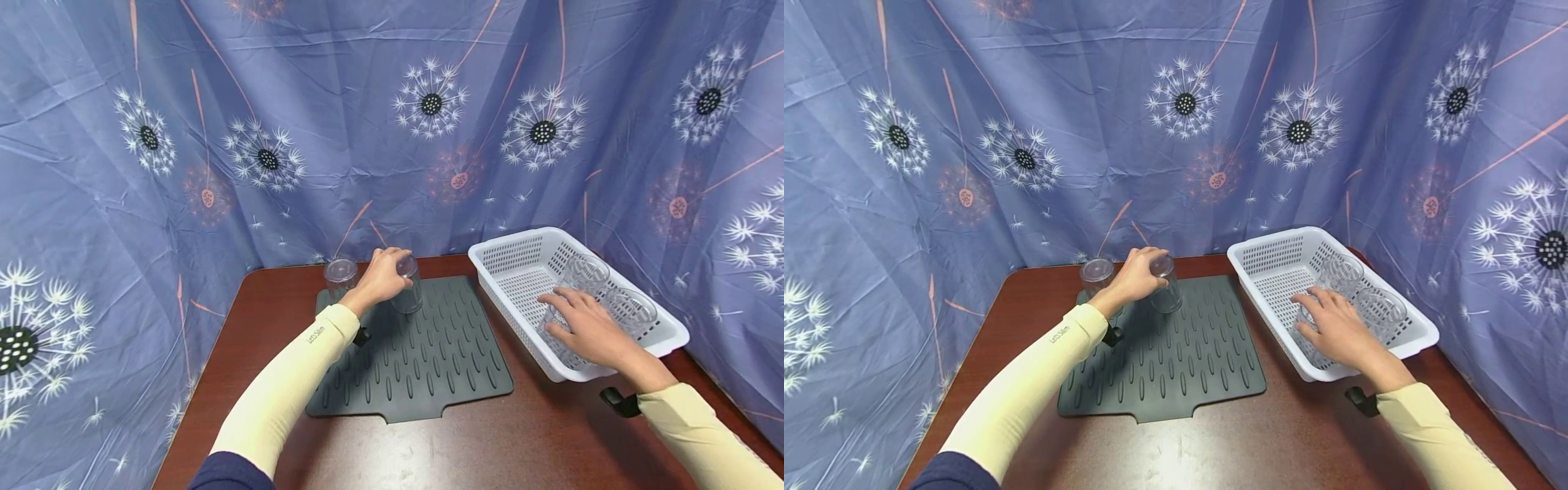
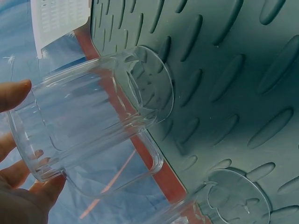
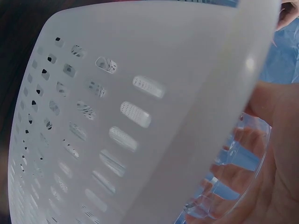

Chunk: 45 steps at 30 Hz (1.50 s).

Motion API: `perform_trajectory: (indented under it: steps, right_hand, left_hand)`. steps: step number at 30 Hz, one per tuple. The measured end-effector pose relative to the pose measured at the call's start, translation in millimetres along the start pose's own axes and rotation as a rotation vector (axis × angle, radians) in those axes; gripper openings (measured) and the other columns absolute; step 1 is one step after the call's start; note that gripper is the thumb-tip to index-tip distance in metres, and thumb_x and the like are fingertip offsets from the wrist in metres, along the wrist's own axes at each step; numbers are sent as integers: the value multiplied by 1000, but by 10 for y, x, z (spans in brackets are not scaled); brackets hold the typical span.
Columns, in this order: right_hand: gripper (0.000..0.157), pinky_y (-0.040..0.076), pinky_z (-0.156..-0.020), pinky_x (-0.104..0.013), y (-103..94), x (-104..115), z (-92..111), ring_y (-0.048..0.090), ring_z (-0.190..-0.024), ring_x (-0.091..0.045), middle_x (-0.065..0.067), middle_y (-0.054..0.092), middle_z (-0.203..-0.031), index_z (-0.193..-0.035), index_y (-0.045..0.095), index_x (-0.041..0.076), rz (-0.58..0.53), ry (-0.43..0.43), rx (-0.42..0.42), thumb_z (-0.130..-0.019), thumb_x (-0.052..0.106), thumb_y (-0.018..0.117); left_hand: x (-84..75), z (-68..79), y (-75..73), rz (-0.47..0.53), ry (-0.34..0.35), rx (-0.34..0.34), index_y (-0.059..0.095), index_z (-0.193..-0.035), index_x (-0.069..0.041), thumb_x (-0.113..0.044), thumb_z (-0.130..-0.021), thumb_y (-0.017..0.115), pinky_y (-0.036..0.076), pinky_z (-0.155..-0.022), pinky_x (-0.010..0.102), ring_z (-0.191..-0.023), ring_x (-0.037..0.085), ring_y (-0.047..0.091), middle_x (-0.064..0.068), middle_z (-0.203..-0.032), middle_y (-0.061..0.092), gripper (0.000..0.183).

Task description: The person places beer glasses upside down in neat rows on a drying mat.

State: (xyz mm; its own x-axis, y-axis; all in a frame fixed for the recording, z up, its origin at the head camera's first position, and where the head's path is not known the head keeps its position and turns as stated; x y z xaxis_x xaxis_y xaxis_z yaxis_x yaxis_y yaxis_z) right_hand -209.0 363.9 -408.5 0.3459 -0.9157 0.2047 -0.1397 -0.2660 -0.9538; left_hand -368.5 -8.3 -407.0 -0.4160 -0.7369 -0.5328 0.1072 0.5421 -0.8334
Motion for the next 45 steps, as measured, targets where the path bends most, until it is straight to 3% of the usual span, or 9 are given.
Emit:
perform_trajectory:
  steps: [17, 29, 45]
  right_hand:
    - [48, 29, -97, -78, -4, 29, 1, 36, -130, -59, -32, 40, -148, -141, 51, 11, 8, 20, 7, -96, 21, 67]
    - [47, 27, -97, -78, 9, 23, -2, 33, -132, -59, -32, 38, -149, -141, 51, 13, -3, 45, 17, -97, 22, 66]
    - [48, 28, -96, -79, 21, 25, 16, 33, -132, -59, -31, 37, -150, -142, 51, 13, -5, 54, 18, -97, 22, 66]
  left_hand:
    - [-3, 2, 30, 24, 30, 78, 41, -155, -22, -21, -95, 70, 40, -111, 49, -149, 29, 28, 6, -162, 32, 67]
    - [17, 34, 22, 42, 13, 74, 38, -157, -25, -21, -95, 70, 37, -114, 52, -154, 30, 19, 8, -165, 25, 69]
    - [51, 116, 3, 48, -1, 32, 41, -155, -26, -24, -94, 71, 36, -114, 55, -153, 31, 19, 9, -164, 28, 68]
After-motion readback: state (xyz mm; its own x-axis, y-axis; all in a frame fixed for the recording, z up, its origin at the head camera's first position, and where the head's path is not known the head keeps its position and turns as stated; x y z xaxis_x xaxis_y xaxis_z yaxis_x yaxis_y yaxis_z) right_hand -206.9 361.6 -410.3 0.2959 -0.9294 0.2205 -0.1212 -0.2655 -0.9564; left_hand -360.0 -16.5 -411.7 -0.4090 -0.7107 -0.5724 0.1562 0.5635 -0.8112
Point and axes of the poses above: each hand's wrist, its own z-axis away from the middle knuckle, its own y-axis out of the palm, x = y × z, the point moved 1 cm from there along -z, towards the middle knuckle
